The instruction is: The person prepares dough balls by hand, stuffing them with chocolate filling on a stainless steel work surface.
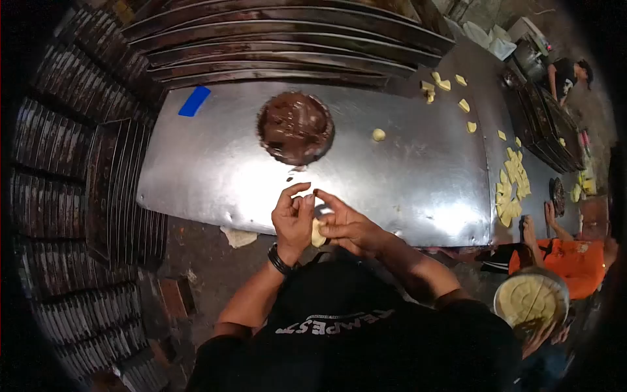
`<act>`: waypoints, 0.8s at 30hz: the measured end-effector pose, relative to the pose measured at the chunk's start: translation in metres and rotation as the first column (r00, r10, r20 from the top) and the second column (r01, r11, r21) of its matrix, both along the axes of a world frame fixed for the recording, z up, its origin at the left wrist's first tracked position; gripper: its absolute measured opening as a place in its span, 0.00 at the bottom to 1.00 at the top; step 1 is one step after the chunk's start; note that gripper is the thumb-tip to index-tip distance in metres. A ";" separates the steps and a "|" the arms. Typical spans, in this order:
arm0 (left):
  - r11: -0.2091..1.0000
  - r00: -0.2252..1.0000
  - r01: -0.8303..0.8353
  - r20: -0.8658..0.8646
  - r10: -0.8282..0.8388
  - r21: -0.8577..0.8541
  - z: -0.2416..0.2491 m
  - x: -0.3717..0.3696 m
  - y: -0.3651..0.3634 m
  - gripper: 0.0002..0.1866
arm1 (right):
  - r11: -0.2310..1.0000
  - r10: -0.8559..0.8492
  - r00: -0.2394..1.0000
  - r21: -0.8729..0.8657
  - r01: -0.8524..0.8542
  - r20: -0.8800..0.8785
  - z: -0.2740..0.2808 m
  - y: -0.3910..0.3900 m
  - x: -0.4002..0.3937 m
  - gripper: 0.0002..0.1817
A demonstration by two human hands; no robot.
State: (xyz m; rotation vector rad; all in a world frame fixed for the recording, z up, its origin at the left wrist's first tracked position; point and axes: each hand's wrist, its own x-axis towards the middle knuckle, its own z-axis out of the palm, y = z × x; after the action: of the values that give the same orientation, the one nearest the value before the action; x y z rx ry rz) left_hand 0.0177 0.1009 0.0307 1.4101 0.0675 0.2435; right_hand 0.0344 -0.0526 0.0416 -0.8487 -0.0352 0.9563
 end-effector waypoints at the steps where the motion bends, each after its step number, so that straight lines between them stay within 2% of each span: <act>1: 0.998 0.999 0.037 -0.009 -0.037 0.053 -0.006 -0.002 0.018 0.17 | 0.997 0.080 0.996 0.018 -0.079 -0.045 0.006 0.013 0.000 0.45; 2: 0.957 0.994 -0.012 0.108 -0.020 0.290 -0.011 -0.002 0.031 0.22 | 0.986 0.164 0.982 0.033 -0.162 -0.093 0.015 0.025 -0.001 0.44; 3: 0.954 0.997 0.021 0.070 -0.044 0.298 -0.011 -0.005 0.042 0.24 | 0.968 0.253 0.955 0.050 -0.248 -0.153 0.020 0.038 -0.002 0.44; 5: 0.982 0.996 -0.006 0.085 -0.010 0.189 -0.040 -0.008 0.059 0.26 | 0.974 0.225 0.957 0.066 -0.216 -0.181 0.011 0.061 -0.008 0.39; 6: 0.997 0.998 0.046 0.045 -0.049 0.069 -0.045 -0.010 0.067 0.27 | 0.985 0.172 0.961 0.065 -0.162 -0.216 0.013 0.072 -0.008 0.38; 7: 0.995 1.000 0.006 0.021 -0.004 -0.099 -0.044 -0.009 0.069 0.27 | 0.993 0.114 0.964 0.064 -0.101 -0.242 0.015 0.081 -0.005 0.37; 8: 0.964 0.993 -0.040 -0.121 0.008 -0.262 -0.042 -0.008 0.079 0.26 | 0.996 0.089 0.992 -0.020 -0.091 -0.094 -0.007 0.082 0.001 0.30; 9: 0.906 0.965 -0.099 -0.263 -0.013 -0.411 -0.040 -0.006 0.085 0.26 | 0.977 0.000 0.985 -0.212 0.037 0.174 0.011 0.088 0.010 0.26; 10: 0.897 0.959 -0.171 -0.277 0.057 -0.408 -0.040 -0.002 0.090 0.25 | 0.869 -0.058 0.859 -0.398 0.295 0.510 0.003 0.089 0.022 0.23; 11: 0.950 0.959 -0.140 -0.276 0.061 -0.278 -0.038 -0.002 0.103 0.25 | 0.618 0.196 0.472 -0.482 0.621 0.860 0.002 0.085 0.040 0.21; 12: 0.950 0.965 -0.121 -0.257 0.045 -0.288 -0.040 -0.003 0.114 0.23 | 0.458 0.347 0.188 -0.341 0.821 0.919 -0.004 0.081 0.057 0.21; 14: 0.934 0.964 -0.135 -0.263 0.046 -0.332 -0.052 -0.010 0.130 0.20 | 0.423 0.418 -0.033 -0.162 0.891 0.908 -0.014 0.079 0.079 0.19; 15: 0.951 0.963 -0.139 -0.260 0.065 -0.277 -0.055 -0.015 0.136 0.19 | 0.413 0.448 -0.136 -0.069 0.908 0.884 -0.023 0.079 0.085 0.18; 18: 0.950 0.947 -0.145 -0.316 0.053 -0.275 -0.057 -0.030 0.144 0.17 | 0.434 0.488 -0.121 -0.120 0.893 0.865 -0.052 0.082 0.092 0.18; 21: 0.945 0.940 -0.160 -0.335 0.057 -0.286 -0.060 -0.042 0.145 0.15 | 0.404 0.422 0.038 -0.225 0.886 0.906 -0.050 0.081 0.084 0.16; 22: 0.942 0.937 -0.162 -0.345 0.054 -0.294 -0.060 -0.042 0.144 0.14 | 0.478 0.319 0.189 -0.329 0.814 0.929 -0.050 0.076 0.087 0.14; 23: 0.938 0.935 -0.168 -0.349 0.054 -0.303 -0.060 -0.042 0.142 0.14 | 0.605 0.110 0.457 -0.424 0.674 0.883 -0.052 0.069 0.086 0.13; 24: 0.923 0.925 -0.168 -0.379 0.026 -0.347 -0.059 -0.041 0.141 0.12 | 0.745 -0.057 0.695 -0.433 0.508 0.717 -0.053 0.063 0.087 0.13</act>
State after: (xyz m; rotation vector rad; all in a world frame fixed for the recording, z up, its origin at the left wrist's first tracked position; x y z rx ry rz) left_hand -0.0236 0.2419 -0.0279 1.0542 0.4753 0.0392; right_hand 0.1211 0.0105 -0.0116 -1.7332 -0.2109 0.2725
